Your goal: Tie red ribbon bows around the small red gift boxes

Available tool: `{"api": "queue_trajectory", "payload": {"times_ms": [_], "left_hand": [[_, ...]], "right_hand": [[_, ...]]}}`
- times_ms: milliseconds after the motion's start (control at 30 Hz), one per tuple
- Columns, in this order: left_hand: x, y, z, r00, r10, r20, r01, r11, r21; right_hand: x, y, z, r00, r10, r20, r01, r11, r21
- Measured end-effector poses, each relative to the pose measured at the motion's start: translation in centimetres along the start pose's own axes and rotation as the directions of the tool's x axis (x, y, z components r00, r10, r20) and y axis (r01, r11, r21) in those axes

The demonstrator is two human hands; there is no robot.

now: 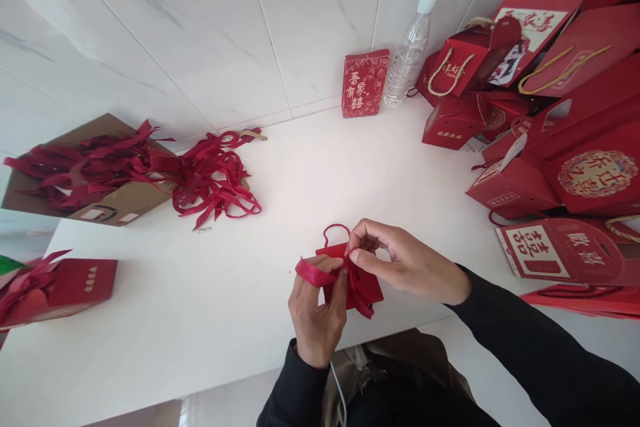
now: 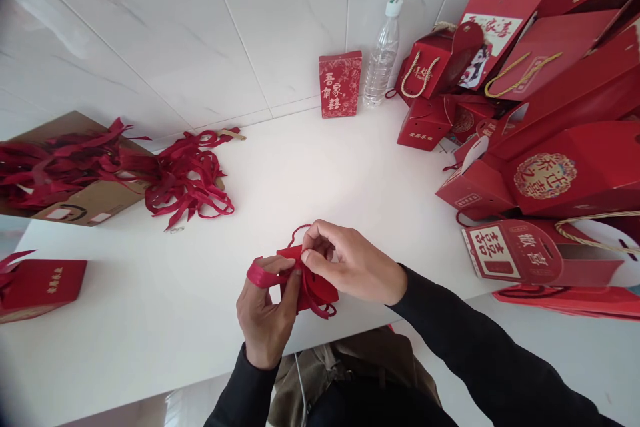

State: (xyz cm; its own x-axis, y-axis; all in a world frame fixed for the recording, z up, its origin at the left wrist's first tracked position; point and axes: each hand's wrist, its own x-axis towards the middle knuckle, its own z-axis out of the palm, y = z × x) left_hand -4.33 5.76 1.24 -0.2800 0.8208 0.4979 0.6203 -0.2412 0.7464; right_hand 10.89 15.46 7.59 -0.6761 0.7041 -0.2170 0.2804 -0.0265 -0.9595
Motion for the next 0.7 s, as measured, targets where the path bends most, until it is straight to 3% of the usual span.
{"api": "queue_trajectory", "payload": {"times_ms": [133,233,400,500,567,633,700], "left_hand": [[-0.2,0.2,-0.3,1.0,0.005,0.0,-0.005,1.0,-0.009],[-0.5,0.3,-0.5,1.0,0.007,-0.014,-0.007,1.0,0.006],[-1.3,0.6,-0.8,0.997,-0.034,-0.062,0.037,0.998,0.054],[-2.0,0.8,-1.2,0.994,-0.094,-0.061,0.098,0.993,0.061],[-2.4,0.9,-1.4,0.987,-0.152,-0.048,0.155,0.987,0.051],[-2.7,1.0,-1.6,0.974,-0.226,-0.025,0.227,0.974,0.022],[-3.0,1.1,-1.6,0.958,-0.287,-0.009,0.287,0.958,-0.006]], "right_hand": [[-0.1,0.0,-0.3,0.998,0.039,-0.041,-0.036,0.997,0.064],[-0.3,0.2,-1.0,0.995,0.103,-0.003,-0.103,0.994,0.034],[-1.3,0.2,-2.8,0.992,0.123,0.033,-0.108,0.949,-0.295],[-1.8,0.3,-3.6,0.99,0.13,-0.048,-0.137,0.865,-0.483],[-2.0,0.5,-3.9,0.992,0.071,-0.101,-0.115,0.829,-0.547],[-2.2,0.7,-4.0,0.995,0.004,-0.104,-0.058,0.851,-0.522],[-2.4,0.8,-4.0,0.997,0.012,-0.08,-0.042,0.919,-0.392]]}}
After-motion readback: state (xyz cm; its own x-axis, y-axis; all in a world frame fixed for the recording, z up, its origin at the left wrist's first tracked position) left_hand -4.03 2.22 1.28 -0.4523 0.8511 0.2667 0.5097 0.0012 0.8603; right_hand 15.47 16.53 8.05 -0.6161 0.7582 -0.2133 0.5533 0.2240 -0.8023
